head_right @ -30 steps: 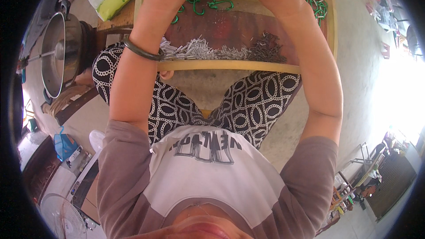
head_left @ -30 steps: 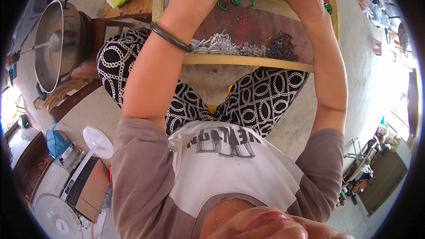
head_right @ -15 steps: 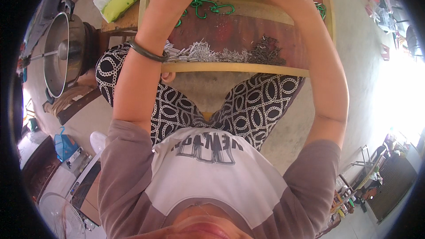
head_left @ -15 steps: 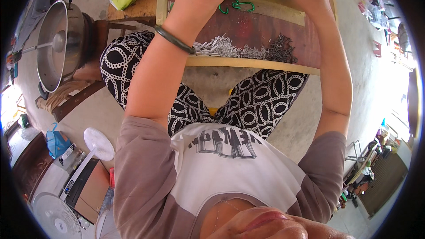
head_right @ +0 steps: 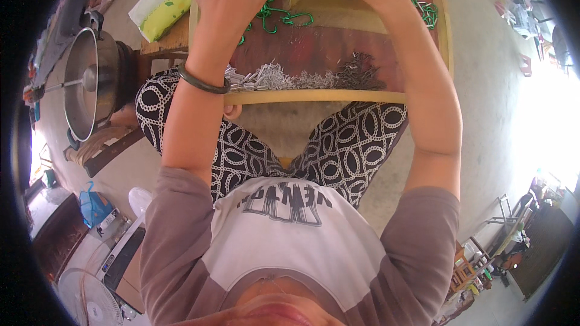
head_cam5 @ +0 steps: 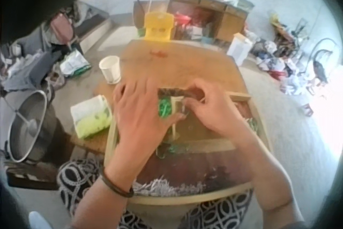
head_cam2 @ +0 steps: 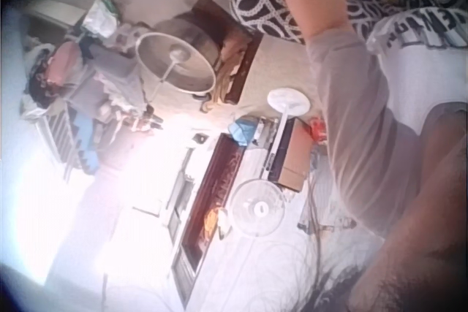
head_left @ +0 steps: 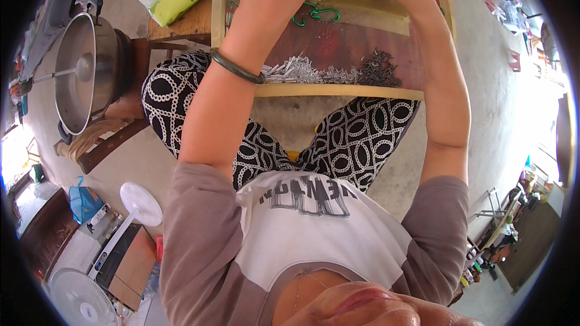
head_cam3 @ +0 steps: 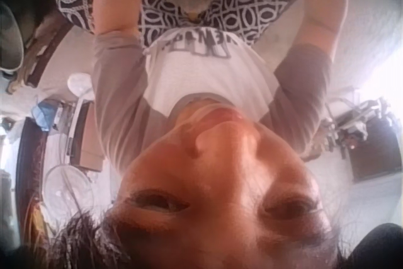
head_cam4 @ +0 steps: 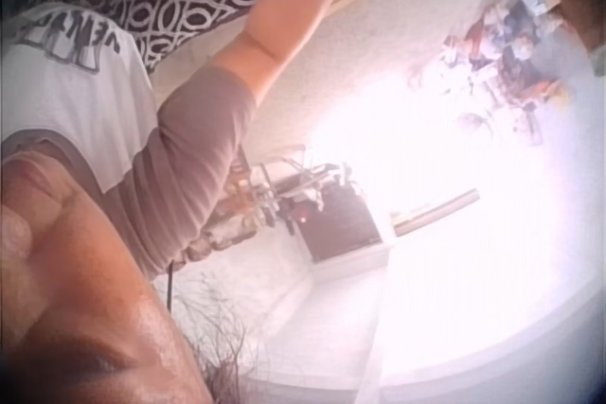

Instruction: The person assembles green plastic hooks by threading a metal wire through a small plastic piece and attaching it to a larger green hook by hand.

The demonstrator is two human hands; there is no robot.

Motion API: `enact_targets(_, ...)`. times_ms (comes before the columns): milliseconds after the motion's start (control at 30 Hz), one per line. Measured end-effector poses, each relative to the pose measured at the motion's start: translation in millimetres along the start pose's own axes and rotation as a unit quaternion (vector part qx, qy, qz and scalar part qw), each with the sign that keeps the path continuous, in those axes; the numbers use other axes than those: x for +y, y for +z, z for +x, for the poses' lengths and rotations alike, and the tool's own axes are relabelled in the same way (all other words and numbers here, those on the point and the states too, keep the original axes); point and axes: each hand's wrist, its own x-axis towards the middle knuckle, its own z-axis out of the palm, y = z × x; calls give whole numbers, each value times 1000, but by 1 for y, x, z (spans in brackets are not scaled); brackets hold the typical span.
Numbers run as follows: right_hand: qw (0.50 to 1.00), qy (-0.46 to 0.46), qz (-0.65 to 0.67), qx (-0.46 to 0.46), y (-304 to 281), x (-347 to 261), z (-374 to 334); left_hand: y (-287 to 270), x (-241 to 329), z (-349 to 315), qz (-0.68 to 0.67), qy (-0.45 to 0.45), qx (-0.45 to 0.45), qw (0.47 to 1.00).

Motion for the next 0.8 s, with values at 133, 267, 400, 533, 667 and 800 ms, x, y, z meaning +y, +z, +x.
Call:
enact_targets(133, 999, -10, -24, 38, 4, -10, -1, -4, 2, 2, 11, 13, 4, 1000)
enact_targets(267, 997, -14, -34, 62, 3, -6, -3, 0, 7, -3, 49, -9, -13, 999)
enact_targets(400, 984, -18, 80, 158, -9, -5, 0, -4, 16, -1, 52, 16, 33, 998)
enact_targets(533, 984, -56, -116, 125, -12, -20, -7, 12, 2, -14, 40, -4, 32, 999)
enact_targets(667, 992, -36, -103, 59, -11, -24, -15, 20, -3, -20, 48, -5, 32, 998)
enact_targets(800, 977, 185, 103, -22, -31, 17, -39, 4, -12, -19, -17, 26, 26, 999)
